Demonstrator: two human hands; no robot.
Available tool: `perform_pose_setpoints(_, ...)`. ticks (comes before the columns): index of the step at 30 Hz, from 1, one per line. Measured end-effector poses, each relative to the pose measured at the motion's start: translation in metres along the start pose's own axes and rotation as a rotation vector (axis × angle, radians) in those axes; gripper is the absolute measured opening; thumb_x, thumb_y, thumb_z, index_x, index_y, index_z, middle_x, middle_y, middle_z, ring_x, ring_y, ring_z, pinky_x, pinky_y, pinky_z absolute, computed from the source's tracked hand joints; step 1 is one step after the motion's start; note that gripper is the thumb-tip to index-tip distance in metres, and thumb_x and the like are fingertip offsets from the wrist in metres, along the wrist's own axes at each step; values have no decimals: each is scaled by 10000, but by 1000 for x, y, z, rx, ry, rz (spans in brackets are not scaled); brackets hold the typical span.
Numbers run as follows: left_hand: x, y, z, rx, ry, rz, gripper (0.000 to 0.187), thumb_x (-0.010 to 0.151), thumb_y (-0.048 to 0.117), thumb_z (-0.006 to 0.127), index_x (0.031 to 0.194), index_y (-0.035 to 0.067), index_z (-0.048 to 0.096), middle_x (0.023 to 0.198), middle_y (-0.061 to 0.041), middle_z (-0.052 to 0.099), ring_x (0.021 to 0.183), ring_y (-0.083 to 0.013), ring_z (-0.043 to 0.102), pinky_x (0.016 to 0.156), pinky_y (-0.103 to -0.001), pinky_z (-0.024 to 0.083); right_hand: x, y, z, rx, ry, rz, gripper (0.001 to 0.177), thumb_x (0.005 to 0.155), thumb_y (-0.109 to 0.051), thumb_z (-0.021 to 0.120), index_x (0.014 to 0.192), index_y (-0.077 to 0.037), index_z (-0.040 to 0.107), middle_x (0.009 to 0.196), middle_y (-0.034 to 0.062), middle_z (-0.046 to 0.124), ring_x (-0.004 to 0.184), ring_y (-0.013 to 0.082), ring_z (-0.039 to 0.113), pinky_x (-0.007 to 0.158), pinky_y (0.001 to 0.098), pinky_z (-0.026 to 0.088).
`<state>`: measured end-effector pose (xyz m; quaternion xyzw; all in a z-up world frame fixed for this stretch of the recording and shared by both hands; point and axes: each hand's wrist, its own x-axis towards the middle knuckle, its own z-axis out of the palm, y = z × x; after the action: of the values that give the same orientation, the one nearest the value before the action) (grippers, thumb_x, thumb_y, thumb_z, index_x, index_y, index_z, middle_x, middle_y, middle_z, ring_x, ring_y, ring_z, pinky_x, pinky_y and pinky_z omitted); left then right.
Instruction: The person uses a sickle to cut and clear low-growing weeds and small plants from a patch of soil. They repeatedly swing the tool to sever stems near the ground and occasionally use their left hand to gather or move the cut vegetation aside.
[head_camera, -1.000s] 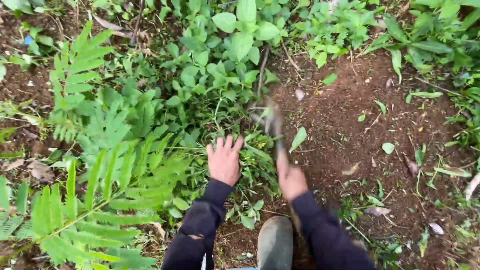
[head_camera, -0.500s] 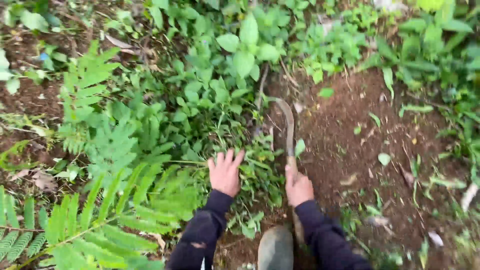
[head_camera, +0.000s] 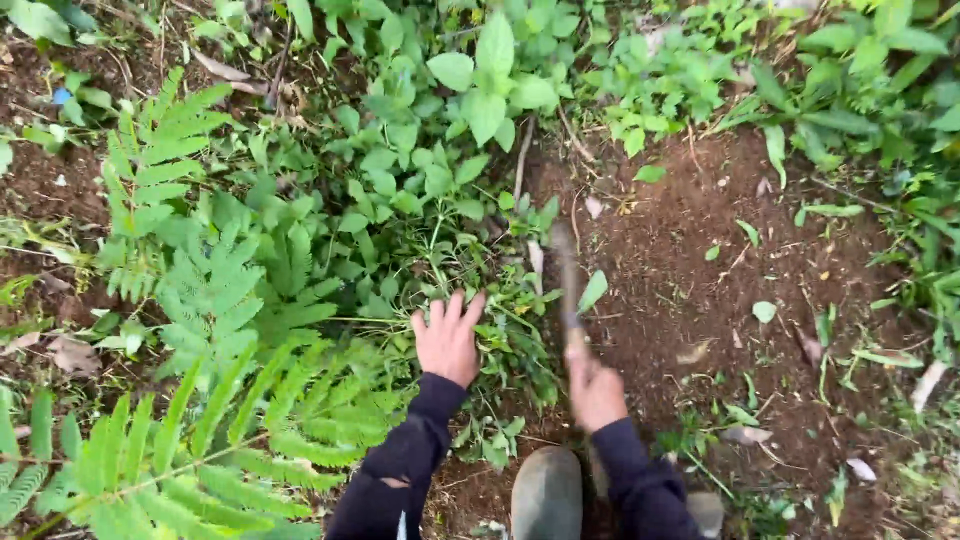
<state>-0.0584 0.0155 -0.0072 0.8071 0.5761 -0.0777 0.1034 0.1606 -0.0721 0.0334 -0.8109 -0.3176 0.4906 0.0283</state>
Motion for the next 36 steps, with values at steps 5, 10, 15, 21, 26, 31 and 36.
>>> perform_pose_setpoints(5, -7, -3, 19, 46, 83, 11, 743, 767, 71, 772, 1411, 307, 486, 1337, -31, 504, 1090, -240, 479, 976, -503, 360, 63, -61, -29, 183, 142, -63, 829, 942, -774, 424, 987, -27, 781, 781, 188, 752, 680, 290, 763, 684, 450, 620)
perform_pose_setpoints(10, -1, -2, 0, 46, 33, 0, 739, 772, -32, 697, 1397, 315, 508, 1307, -31, 525, 1073, -226, 494, 989, -493, 397, -29, -55, -11, 55, -57, -73, 853, 1039, -635, 277, 1067, 69, 758, 944, 321, 749, 962, 404, 765, 883, 489, 607)
perform_pose_setpoints(15, 1, -6, 12, 56, 48, 11, 819, 728, -48, 689, 1418, 333, 469, 1308, -36, 506, 1080, -234, 481, 967, -499, 383, 54, 3, -15, 105, 84, -23, 741, 998, -669, 384, 791, -33, 703, 493, 155, 660, 443, 274, 701, 515, 413, 590)
perform_pose_setpoints(21, -10, -3, 29, 60, 163, 18, 827, 715, -24, 684, 1421, 342, 456, 1299, -37, 506, 1072, -242, 479, 958, -493, 371, -10, -115, -47, -29, -60, -133, 781, 971, -669, 273, 1112, -114, 804, 1044, 189, 772, 1120, 359, 707, 1029, 505, 499)
perform_pose_setpoints(26, -8, -7, 42, 67, 208, 16, 838, 711, 17, 676, 1436, 361, 439, 1308, -21, 501, 1061, -238, 476, 960, -497, 364, -37, -68, -40, -91, -137, -148, 809, 1009, -652, 289, 1175, -11, 755, 1106, 280, 752, 1156, 407, 703, 1052, 507, 538)
perform_pose_setpoints(31, -12, -7, 36, 61, 212, 11, 844, 695, 8, 689, 1425, 364, 459, 1280, -14, 509, 1045, -233, 475, 946, -492, 358, 31, -28, -22, -120, 163, -143, 772, 1008, -624, 349, 918, 11, 779, 902, 289, 745, 1019, 449, 711, 897, 570, 542)
perform_pose_setpoints(36, -8, -10, 38, 68, 192, 15, 766, 706, -18, 684, 1354, 350, 507, 1244, -14, 527, 1023, -228, 490, 925, -479, 382, 72, -35, -13, 67, 175, -185, 686, 1066, -558, 360, 932, 40, 667, 667, 225, 693, 625, 341, 723, 611, 520, 614)
